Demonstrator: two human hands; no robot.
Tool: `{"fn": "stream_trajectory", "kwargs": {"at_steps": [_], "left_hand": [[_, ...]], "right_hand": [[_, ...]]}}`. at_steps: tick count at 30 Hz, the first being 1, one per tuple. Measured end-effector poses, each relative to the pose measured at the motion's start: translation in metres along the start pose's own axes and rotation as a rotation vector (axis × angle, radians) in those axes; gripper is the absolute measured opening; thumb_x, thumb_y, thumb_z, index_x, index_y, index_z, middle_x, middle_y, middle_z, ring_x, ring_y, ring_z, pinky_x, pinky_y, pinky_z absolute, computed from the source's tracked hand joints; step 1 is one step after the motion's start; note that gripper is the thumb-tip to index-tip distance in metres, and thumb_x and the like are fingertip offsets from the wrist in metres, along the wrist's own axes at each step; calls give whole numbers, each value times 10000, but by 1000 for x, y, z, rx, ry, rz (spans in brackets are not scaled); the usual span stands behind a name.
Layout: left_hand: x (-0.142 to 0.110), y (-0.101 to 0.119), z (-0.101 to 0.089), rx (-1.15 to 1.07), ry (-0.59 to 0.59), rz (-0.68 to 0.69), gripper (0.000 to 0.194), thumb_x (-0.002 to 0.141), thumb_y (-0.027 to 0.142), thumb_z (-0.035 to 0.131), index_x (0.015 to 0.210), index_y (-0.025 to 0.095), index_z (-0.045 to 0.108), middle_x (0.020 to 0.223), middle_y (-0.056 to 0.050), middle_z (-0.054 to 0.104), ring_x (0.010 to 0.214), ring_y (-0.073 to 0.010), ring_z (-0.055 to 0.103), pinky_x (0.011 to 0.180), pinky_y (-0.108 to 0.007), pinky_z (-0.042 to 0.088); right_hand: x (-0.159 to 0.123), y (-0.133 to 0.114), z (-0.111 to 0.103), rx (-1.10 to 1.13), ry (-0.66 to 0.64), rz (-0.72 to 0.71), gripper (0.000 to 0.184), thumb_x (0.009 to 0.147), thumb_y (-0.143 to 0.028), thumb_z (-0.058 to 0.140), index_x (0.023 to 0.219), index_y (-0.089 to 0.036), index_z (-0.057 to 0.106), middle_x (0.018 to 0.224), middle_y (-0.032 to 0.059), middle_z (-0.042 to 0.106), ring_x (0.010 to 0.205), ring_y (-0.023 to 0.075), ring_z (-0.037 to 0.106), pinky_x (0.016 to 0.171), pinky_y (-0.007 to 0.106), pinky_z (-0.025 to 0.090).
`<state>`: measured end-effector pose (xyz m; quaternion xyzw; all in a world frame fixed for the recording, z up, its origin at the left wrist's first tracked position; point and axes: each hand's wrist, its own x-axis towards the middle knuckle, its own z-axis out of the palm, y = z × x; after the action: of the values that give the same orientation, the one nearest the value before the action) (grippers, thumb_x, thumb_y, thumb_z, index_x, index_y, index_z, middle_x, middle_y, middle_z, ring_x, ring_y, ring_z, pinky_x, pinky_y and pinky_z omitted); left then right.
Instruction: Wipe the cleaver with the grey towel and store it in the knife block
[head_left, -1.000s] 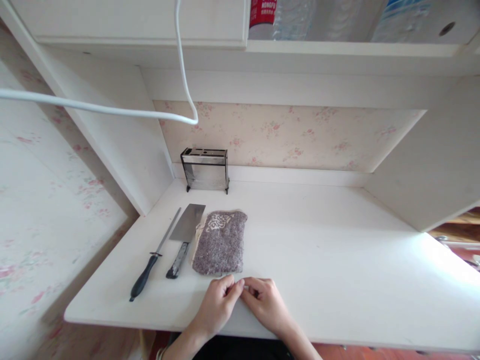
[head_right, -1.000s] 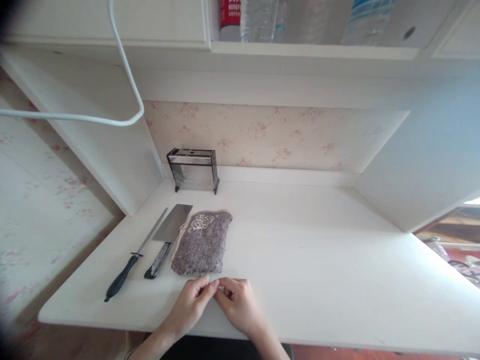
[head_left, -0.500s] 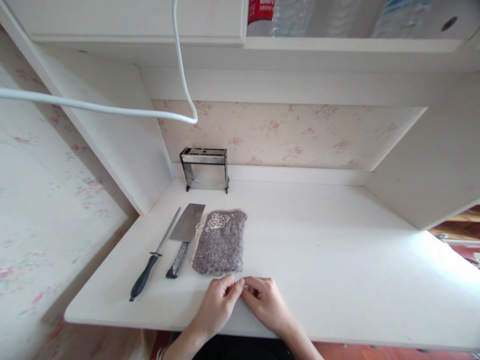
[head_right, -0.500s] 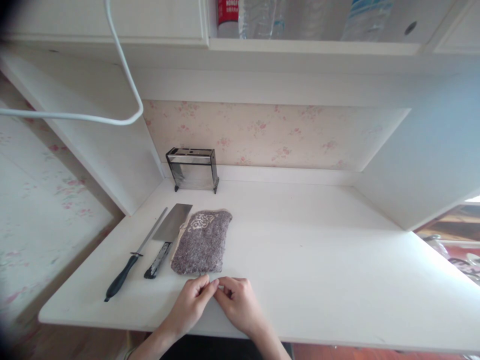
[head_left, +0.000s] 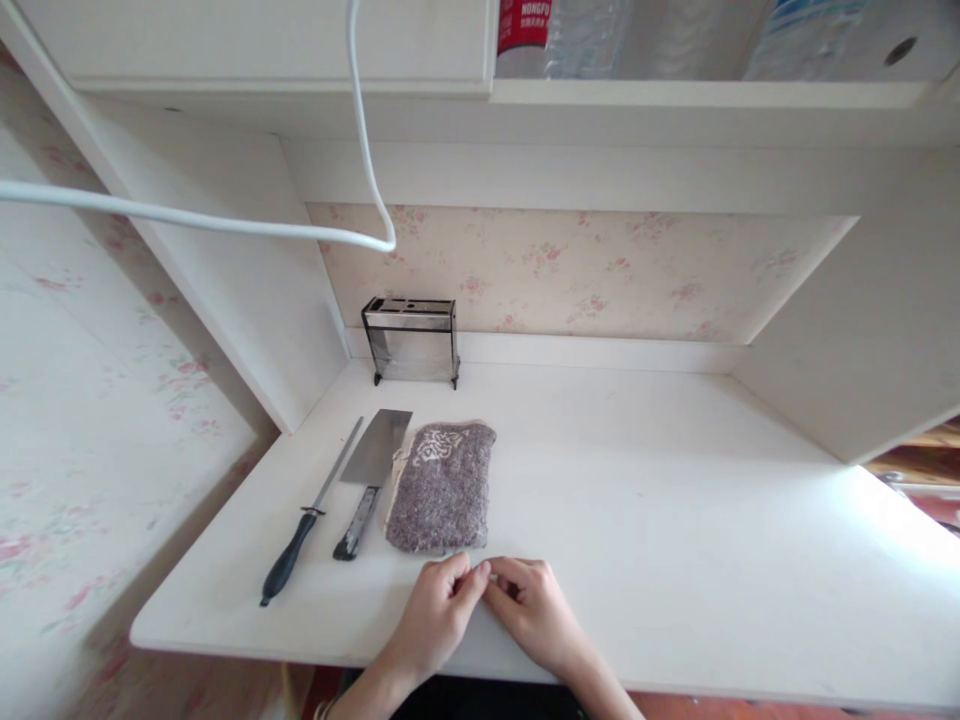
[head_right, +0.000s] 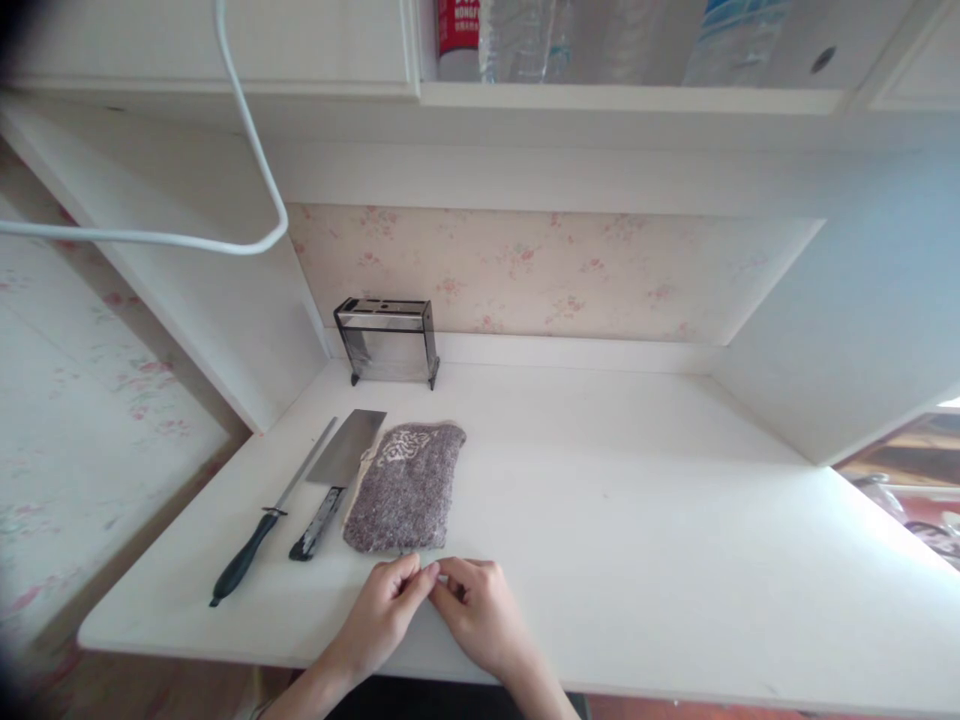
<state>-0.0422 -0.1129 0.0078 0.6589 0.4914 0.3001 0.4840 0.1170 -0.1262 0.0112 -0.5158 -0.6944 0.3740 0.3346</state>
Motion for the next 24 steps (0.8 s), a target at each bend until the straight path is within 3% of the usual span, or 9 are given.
{"fn": "stream_trajectory", "kwargs": {"at_steps": [24], "left_hand": [[-1,4,-2,17,3,-1,434,909,474,430,608,209,265,562,60,249,551,-96,292,521,-249,221]], "right_hand": [[0,-3,-1,-27,9,-10,295,918,-333,476,696,-174,588,588,-24,512,565,100,472,556,206,340]]}}
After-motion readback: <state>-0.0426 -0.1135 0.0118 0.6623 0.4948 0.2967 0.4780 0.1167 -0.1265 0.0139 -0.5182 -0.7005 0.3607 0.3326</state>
